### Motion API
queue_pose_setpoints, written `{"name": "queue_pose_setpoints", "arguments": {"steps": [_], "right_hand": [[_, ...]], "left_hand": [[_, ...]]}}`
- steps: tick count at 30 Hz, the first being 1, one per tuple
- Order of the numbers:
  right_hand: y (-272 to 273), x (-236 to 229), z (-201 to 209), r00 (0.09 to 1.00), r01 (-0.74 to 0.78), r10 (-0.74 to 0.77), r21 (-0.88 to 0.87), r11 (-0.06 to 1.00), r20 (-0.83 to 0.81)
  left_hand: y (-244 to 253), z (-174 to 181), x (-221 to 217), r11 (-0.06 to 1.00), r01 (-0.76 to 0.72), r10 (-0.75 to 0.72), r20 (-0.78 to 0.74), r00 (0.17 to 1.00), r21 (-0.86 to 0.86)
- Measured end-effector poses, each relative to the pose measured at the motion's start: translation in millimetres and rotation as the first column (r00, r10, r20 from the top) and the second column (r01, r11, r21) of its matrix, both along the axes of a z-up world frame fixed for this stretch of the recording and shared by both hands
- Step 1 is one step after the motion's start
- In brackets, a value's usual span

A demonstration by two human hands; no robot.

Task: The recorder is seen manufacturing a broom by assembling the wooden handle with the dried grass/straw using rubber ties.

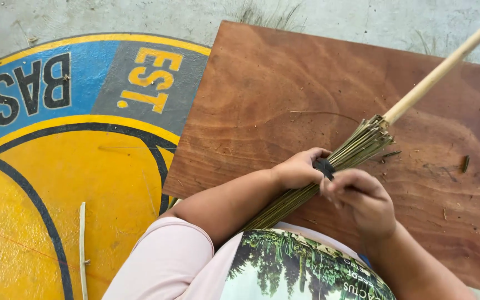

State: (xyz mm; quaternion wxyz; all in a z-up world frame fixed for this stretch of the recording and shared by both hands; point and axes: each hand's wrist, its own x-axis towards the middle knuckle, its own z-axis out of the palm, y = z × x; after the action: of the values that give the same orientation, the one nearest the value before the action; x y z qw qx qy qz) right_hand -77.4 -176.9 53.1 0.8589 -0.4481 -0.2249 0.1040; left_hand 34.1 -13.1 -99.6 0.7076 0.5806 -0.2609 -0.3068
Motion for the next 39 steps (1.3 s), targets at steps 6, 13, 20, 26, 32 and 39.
{"name": "queue_pose_setpoints", "arguments": {"steps": [6, 13, 20, 26, 32, 39], "right_hand": [[-21, -33, 39, 0.888, 0.250, -0.170, -0.138, 0.958, 0.426], [-61, -27, 27, 0.837, 0.084, 0.043, -0.205, 0.975, 0.545], [-46, -47, -50, 0.923, 0.351, -0.304, 0.194, 0.916, -0.234], [-42, -15, -48, 0.687, 0.443, -0.144, 0.253, 0.860, -0.712], [-34, 51, -48, 0.543, 0.389, -0.288, -0.068, 0.919, -0.789], [-30, 84, -38, 0.738, 0.056, 0.086, 0.188, 0.981, -0.670]], "left_hand": [[14, 120, -16, 0.970, -0.090, 0.143, -0.233, 0.962, 0.225], [13, 115, -22, 0.993, -0.075, 0.098, -0.292, 0.951, 0.089], [25, 114, -11, 0.989, -0.122, 0.075, -0.445, 0.892, -0.078], [24, 94, -39, 0.964, 0.070, -0.205, -0.551, 0.809, -0.256], [23, 113, -22, 0.867, 0.244, -0.481, -0.605, 0.635, -0.434], [24, 91, -17, 0.891, 0.131, -0.393, -0.595, 0.701, -0.435]]}}
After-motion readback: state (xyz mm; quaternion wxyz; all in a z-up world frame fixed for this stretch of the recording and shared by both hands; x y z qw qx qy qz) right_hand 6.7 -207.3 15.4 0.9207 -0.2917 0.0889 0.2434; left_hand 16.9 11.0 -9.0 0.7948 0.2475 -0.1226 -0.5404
